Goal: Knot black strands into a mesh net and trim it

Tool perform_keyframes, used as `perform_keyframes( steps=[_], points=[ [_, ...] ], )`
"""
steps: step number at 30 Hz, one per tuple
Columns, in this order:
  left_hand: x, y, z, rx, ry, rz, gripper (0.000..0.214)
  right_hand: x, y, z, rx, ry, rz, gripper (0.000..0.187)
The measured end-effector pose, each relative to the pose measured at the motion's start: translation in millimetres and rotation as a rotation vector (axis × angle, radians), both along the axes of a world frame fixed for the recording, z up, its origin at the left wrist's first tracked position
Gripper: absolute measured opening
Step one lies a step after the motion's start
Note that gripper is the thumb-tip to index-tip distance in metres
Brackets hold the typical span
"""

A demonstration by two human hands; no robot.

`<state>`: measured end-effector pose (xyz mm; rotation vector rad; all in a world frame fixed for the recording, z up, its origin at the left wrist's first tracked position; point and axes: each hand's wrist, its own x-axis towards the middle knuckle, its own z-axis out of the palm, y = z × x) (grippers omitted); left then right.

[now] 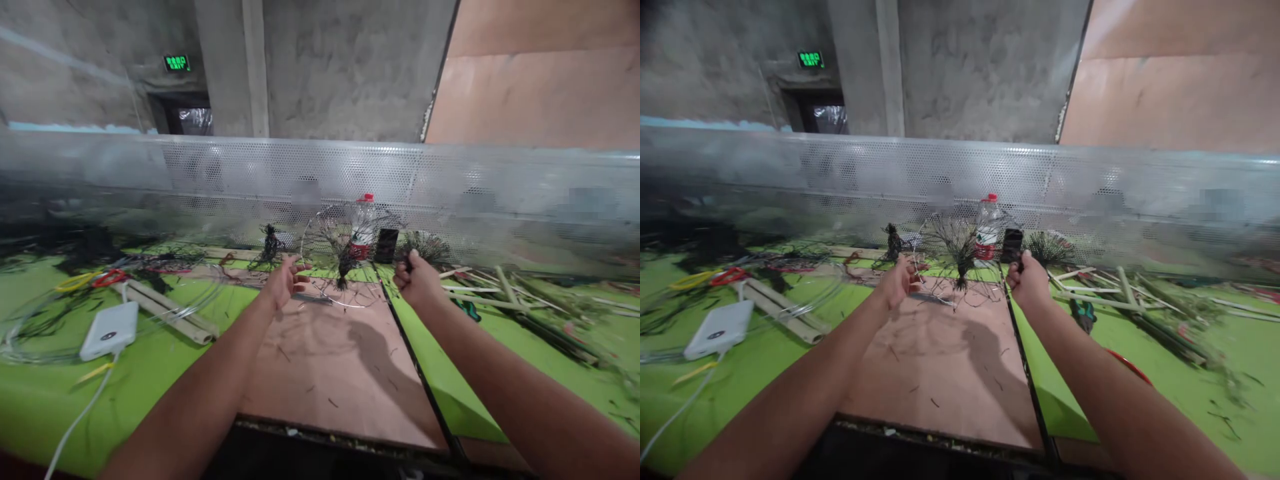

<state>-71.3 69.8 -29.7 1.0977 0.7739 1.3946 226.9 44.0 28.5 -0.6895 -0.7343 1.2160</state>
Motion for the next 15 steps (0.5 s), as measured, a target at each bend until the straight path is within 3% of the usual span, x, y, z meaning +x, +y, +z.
perform_keyframes(
  steps=[3,7,10,15],
  points=[
    [-3.8,-5.1,3.5,-0.013,-0.030,-0.069,0.064,-15.8,18.3,-22.8,-0.088,-0.012,-0.014,0.020],
    [2.5,-14.5,0.6,-0.040,0.165,-0.067,0.050,-24.4,29.3,-41.0,-0.090,-0.035,-0.035,0.020],
    [6.6,-16.8,-0.6,0.057,0.204,-0.038,0.054,-19.1,25.9,-34.4,-0.007,-0.031,-0.035,0.021],
    [4.8,-10.1,0.3,0.203,0.155,0.032,0.060,10.7,19.4,-2.4,0.225,-0.003,-0.079,0.022]
  ],
)
